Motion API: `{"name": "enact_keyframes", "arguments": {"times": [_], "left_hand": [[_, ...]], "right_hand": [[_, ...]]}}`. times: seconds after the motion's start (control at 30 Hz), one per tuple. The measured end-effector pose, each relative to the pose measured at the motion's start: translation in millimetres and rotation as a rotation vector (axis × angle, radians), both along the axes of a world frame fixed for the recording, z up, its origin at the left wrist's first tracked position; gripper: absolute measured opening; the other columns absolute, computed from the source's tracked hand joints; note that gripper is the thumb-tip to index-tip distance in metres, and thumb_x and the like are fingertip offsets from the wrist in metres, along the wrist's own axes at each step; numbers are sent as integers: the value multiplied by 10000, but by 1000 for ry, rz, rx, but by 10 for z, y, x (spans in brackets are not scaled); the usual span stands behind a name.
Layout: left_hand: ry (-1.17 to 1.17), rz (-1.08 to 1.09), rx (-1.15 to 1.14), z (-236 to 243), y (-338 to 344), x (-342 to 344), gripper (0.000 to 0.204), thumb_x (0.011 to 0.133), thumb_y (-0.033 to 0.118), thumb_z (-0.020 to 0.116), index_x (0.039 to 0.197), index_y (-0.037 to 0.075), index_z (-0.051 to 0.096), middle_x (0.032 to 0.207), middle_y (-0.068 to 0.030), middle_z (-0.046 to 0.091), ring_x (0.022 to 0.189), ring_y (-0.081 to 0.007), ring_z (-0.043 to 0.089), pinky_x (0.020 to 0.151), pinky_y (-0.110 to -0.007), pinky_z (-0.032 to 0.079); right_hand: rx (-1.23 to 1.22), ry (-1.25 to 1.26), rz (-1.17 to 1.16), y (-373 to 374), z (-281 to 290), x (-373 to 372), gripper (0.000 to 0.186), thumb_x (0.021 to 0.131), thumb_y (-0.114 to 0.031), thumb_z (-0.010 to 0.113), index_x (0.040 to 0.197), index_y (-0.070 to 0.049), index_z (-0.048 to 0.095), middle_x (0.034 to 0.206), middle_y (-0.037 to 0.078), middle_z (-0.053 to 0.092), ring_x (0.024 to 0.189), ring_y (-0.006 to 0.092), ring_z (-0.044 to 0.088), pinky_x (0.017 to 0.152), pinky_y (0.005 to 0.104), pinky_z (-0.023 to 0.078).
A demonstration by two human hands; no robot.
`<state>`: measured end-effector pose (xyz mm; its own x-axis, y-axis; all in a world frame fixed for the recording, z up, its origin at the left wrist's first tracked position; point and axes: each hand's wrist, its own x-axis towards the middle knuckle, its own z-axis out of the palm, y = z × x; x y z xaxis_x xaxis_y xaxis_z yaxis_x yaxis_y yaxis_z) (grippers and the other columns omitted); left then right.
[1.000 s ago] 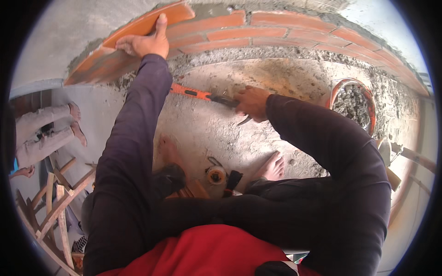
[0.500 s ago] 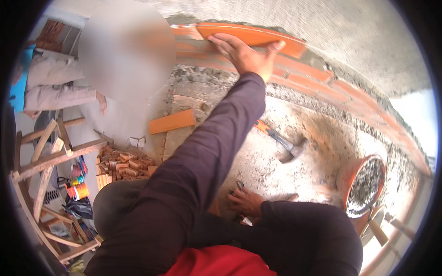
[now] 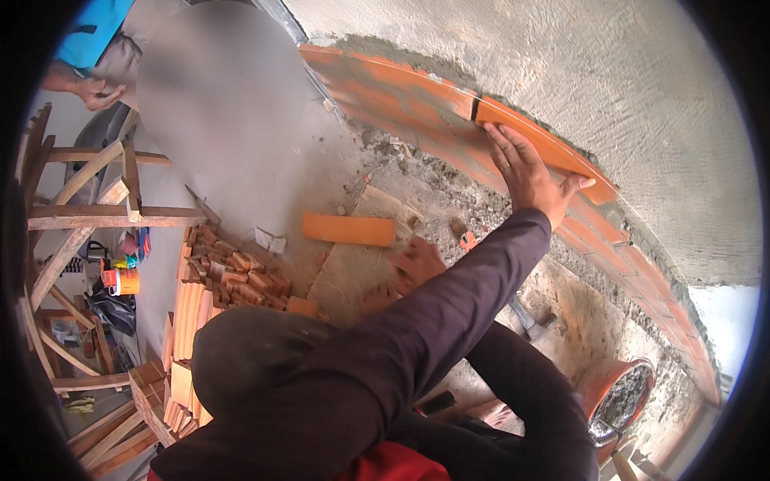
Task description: The person applies mortar to the back of decorative clay tiles using a trowel, then presses the tiles onto a wall and taps them into place using a hammer.
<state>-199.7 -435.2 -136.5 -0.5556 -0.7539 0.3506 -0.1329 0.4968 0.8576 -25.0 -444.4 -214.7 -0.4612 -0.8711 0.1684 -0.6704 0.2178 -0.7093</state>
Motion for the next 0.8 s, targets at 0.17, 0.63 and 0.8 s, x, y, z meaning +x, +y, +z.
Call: {"name": "enact_keyframes", "arguments": {"times": [0.17, 0.63, 0.8], "left_hand": [[2, -86, 73, 169, 93, -47, 1471, 589, 522, 829, 1442, -54, -221, 1523, -310, -195, 1440, -473, -30, 1168, -558, 98], [53, -24, -12, -51, 11, -63, 1487, 590, 653, 793, 1467, 43, -241, 1545, -273, -181, 1449, -440, -74, 1178, -528, 55], [-79, -51, 67, 120, 107, -57, 1508, 561, 650, 814, 1472, -8, -191, 1555, -262, -145, 1456, -415, -53, 1189, -502, 71]], "right_hand": [[-18, -72, -36, -1042, -3, 22, 480, 732, -110, 719, 1197, -184, 621, 1279, 184, 442, 1071, 388, 504, 891, 456, 470], [804, 147, 273, 2231, 425, -813, 557, 746, -353, 747, 1248, -217, 548, 1284, 216, 444, 1186, 408, 472, 979, 505, 428], [841, 308, 206, 2889, 377, -630, 453, 744, -308, 727, 1176, -232, 613, 1226, 177, 469, 1216, 365, 441, 1014, 503, 399]]}}
